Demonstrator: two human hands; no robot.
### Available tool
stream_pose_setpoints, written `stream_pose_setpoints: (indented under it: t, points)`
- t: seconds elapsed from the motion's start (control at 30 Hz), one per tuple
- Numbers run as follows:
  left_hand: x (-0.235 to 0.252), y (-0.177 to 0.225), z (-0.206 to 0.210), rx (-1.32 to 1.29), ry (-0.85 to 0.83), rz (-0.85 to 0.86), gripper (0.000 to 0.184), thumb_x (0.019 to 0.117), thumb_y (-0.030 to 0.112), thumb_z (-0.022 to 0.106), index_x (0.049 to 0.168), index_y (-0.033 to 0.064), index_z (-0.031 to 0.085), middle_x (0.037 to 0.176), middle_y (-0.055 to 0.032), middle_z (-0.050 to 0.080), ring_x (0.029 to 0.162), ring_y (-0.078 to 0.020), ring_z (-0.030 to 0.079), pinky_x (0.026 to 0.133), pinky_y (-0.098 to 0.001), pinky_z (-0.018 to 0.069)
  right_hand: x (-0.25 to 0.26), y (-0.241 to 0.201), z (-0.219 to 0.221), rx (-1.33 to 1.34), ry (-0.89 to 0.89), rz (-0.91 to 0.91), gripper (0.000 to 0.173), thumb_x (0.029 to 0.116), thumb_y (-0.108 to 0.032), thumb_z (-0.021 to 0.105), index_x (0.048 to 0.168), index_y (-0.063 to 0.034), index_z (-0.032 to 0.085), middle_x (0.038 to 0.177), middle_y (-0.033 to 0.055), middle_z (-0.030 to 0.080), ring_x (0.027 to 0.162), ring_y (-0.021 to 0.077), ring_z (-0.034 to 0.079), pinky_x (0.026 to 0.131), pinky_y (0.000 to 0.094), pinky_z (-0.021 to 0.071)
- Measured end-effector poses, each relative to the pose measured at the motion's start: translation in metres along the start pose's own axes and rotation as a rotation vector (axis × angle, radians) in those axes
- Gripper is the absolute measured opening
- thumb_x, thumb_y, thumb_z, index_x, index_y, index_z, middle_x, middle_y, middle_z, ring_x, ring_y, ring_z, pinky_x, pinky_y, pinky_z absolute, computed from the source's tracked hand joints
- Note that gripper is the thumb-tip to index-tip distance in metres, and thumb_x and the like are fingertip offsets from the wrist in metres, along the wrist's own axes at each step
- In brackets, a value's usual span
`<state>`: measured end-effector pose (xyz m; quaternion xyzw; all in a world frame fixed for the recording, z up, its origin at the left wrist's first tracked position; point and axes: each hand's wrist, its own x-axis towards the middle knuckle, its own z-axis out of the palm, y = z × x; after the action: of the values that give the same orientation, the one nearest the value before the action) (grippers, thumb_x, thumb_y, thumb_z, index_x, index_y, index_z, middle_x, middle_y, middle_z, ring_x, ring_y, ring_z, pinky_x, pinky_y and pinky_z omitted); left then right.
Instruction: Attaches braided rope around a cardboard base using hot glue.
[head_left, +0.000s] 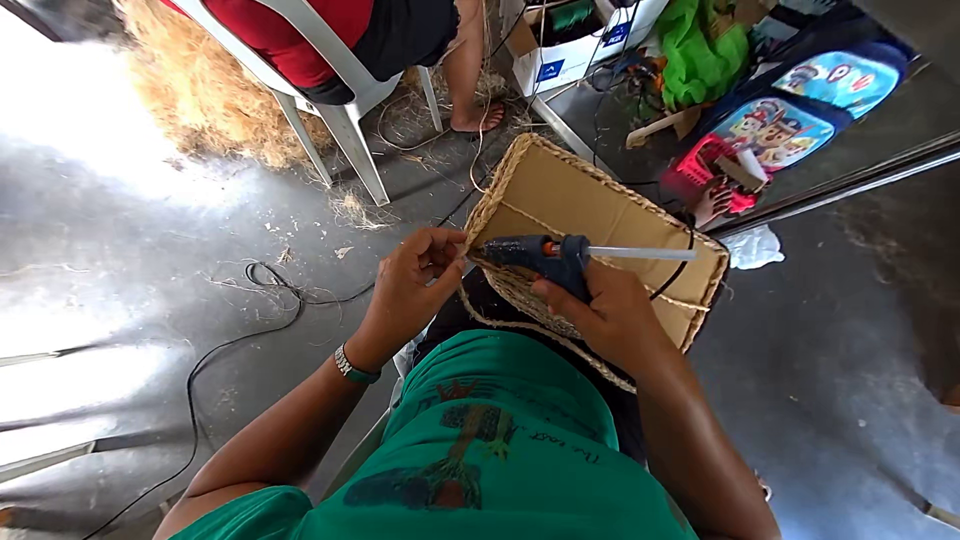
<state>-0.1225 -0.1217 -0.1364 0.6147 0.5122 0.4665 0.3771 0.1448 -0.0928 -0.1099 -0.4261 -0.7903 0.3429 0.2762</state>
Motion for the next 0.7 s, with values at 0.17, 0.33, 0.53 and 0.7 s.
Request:
stream_pose_setpoints:
  t: [0.17, 0.33, 0.53, 0.7]
  points:
    - [0.0001, -0.0012, -0.0002, -0.031, -0.006, -0.01, 0.033, 0.0962, 0.007, 0.065, 0.129, 0.0044, 0.059, 0.103, -0.0064, 0.067, 0.084, -0.0126, 0.069, 0.073, -0.0271, 0.0611, -0.0024, 0.0011, 0.0001, -0.036, -0.01, -0.008, 0.037, 0.104, -0.048, 0.056, 0.114, -0.0131, 0.064, 0.079, -0.0058, 0.065, 0.067, 0.0019, 0.063, 0.06, 0.0228, 0.0557]
    - [-0.0008, -0.0022, 0.001, -0.061, 0.001, -0.017, 0.031, 0.0957, 0.007, 0.066, 0.125, 0.0063, 0.054, 0.101, -0.0058, 0.066, 0.08, -0.0129, 0.069, 0.07, -0.028, 0.0615, -0.0015, 0.0007, -0.0009, -0.042, -0.027, 0.01, 0.039, 0.1042, -0.05, 0.054, 0.116, -0.0139, 0.064, 0.079, -0.0061, 0.066, 0.066, 0.002, 0.064, 0.06, 0.0233, 0.0563]
    - [0.0002, -0.0016, -0.0006, -0.062, -0.001, -0.042, 0.03, 0.0965, 0.008, 0.066, 0.125, 0.0072, 0.054, 0.096, -0.0056, 0.066, 0.075, -0.0136, 0.068, 0.065, -0.0285, 0.0612, -0.0021, 0.0, -0.0025, -0.042, -0.065, 0.021, 0.038, 0.1044, -0.049, 0.054, 0.115, -0.0132, 0.064, 0.078, -0.0057, 0.065, 0.067, 0.0027, 0.063, 0.06, 0.0237, 0.0556]
    - [-0.0005, -0.0029, -0.0005, -0.069, -0.016, -0.047, 0.032, 0.0973, 0.009, 0.065, 0.127, 0.0086, 0.054, 0.09, -0.0046, 0.066, 0.071, -0.0134, 0.067, 0.061, -0.0272, 0.0599, -0.0019, 0.0015, -0.0018, -0.047, -0.043, 0.018, 0.04, 0.1039, -0.051, 0.054, 0.113, -0.0132, 0.064, 0.077, -0.006, 0.065, 0.066, 0.0024, 0.063, 0.06, 0.0233, 0.056]
